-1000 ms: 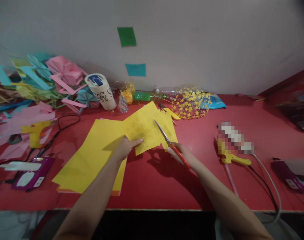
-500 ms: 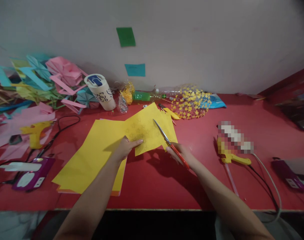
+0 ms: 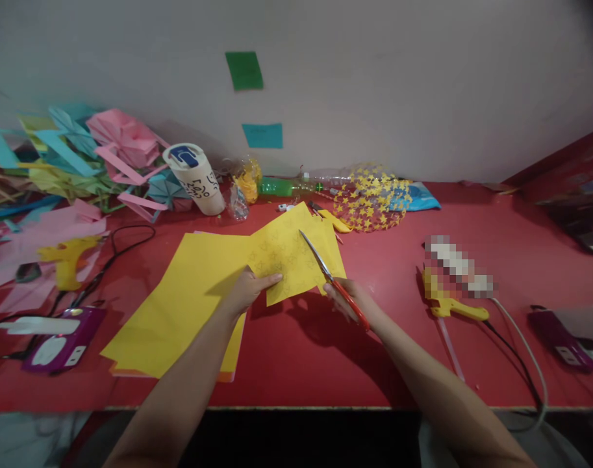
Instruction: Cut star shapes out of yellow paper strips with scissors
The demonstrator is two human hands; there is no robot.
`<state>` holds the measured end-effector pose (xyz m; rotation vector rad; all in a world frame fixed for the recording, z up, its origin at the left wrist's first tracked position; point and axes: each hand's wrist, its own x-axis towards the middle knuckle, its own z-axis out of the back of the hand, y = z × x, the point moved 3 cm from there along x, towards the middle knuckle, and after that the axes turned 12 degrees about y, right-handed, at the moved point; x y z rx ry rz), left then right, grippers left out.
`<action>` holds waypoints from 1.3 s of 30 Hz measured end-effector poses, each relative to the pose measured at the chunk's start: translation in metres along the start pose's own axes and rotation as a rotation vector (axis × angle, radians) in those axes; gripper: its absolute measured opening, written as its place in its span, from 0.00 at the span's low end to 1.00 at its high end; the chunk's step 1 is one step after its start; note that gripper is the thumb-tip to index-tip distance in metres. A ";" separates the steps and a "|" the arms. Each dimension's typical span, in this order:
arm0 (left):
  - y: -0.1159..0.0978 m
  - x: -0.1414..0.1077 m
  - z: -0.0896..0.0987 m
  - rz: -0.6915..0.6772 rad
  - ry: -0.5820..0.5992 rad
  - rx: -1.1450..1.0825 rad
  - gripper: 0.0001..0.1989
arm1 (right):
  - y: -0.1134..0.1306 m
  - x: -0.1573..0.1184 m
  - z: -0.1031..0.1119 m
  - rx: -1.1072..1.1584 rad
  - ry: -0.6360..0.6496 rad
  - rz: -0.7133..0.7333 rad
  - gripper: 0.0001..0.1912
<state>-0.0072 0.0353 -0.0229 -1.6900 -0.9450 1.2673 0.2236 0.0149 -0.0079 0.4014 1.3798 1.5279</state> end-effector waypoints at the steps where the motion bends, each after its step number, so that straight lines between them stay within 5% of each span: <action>1: 0.000 0.000 0.000 -0.002 0.002 -0.007 0.26 | 0.000 0.000 -0.001 0.008 0.004 0.001 0.25; 10: 0.004 0.000 -0.007 0.014 0.094 -0.048 0.31 | -0.005 0.004 -0.001 0.054 0.022 0.044 0.25; 30: -0.001 -0.004 -0.012 -0.050 0.084 0.006 0.37 | -0.006 0.015 -0.012 0.199 0.005 0.031 0.25; 39: 0.005 -0.003 -0.014 -0.001 0.089 -0.011 0.30 | -0.007 0.019 -0.011 0.242 -0.010 0.023 0.22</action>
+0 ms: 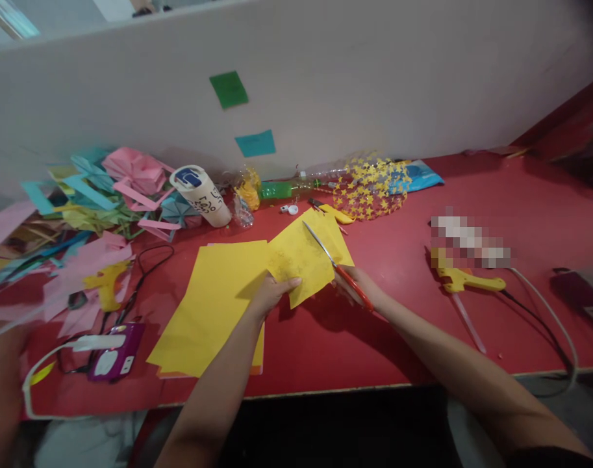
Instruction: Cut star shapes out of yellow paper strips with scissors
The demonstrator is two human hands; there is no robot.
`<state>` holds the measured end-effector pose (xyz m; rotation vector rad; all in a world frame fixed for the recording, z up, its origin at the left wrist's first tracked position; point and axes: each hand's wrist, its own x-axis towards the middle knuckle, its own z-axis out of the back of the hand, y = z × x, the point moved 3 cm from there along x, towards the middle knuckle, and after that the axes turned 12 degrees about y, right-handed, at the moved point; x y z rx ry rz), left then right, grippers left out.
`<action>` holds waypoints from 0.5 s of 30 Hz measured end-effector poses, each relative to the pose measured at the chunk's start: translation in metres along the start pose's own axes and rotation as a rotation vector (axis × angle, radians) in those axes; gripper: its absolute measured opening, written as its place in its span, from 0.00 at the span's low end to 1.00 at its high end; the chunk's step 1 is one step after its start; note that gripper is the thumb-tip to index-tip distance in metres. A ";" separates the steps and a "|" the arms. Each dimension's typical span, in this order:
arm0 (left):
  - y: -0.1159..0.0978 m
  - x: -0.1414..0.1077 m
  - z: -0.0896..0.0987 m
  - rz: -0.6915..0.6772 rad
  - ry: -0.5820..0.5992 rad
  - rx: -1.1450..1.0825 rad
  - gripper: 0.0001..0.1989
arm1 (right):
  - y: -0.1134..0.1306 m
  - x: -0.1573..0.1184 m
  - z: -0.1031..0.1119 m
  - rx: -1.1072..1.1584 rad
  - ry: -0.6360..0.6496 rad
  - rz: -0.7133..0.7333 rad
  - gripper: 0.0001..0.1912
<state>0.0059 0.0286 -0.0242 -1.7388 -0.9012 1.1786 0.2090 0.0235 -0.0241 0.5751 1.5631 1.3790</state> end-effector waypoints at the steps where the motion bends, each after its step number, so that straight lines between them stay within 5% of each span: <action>1: -0.001 -0.001 -0.001 0.010 -0.003 0.001 0.30 | -0.001 0.000 0.000 0.000 -0.002 -0.001 0.21; 15: -0.008 -0.003 -0.005 0.012 0.092 0.015 0.36 | 0.004 -0.008 0.005 -0.081 -0.033 0.031 0.28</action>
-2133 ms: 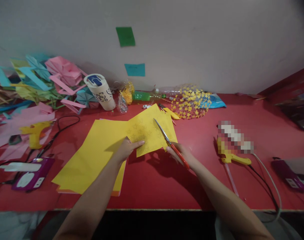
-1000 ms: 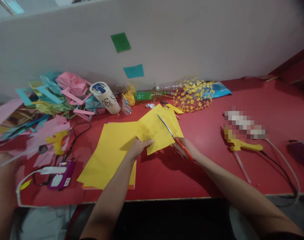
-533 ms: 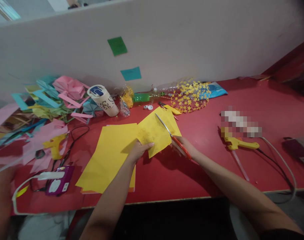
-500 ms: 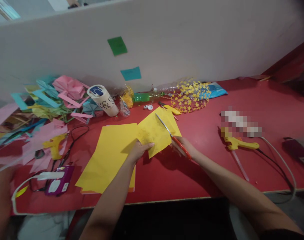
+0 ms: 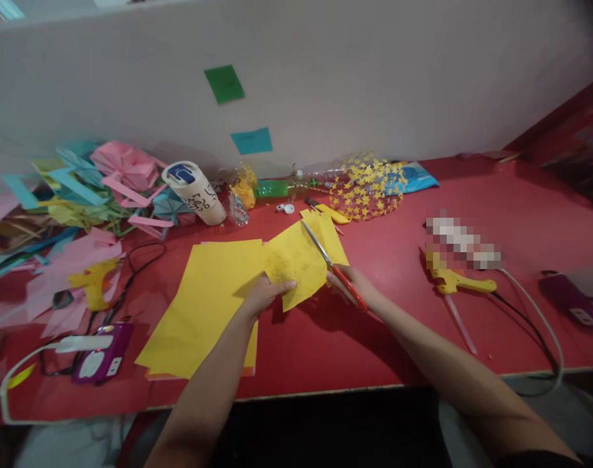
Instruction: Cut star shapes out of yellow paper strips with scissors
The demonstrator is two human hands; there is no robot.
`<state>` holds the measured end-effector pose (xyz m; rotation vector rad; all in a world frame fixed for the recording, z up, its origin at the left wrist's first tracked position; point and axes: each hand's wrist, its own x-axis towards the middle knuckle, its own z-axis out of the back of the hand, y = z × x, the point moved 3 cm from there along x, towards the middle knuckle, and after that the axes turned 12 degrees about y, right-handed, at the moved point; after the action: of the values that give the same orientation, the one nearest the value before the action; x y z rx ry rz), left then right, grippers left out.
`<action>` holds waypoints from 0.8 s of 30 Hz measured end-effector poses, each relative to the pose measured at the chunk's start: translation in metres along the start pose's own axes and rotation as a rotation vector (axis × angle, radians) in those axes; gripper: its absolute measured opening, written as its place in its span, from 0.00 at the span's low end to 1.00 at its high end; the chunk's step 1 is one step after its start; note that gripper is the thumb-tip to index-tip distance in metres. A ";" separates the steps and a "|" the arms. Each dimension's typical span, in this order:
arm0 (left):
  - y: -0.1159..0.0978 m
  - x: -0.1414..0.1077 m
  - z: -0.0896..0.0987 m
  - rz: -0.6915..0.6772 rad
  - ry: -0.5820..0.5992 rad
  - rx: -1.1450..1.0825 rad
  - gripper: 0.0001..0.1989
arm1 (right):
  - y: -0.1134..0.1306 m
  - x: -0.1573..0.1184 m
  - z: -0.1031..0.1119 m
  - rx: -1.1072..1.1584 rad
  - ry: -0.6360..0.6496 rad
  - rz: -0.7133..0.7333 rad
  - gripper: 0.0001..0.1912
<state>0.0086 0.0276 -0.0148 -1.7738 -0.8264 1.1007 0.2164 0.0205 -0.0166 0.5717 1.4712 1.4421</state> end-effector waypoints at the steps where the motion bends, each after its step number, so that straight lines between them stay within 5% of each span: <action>1: 0.000 0.000 0.000 0.000 0.000 -0.002 0.35 | 0.000 0.001 0.000 0.000 0.000 -0.003 0.28; 13: 0.001 0.007 0.004 -0.004 0.003 -0.011 0.33 | 0.003 0.006 0.001 0.157 -0.023 -0.003 0.30; 24: -0.013 0.013 -0.006 -0.073 0.074 -0.108 0.31 | 0.003 0.001 0.011 0.247 -0.125 0.089 0.19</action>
<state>0.0185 0.0418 -0.0062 -1.8476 -0.9124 0.9529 0.2248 0.0272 -0.0123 0.8741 1.5500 1.2753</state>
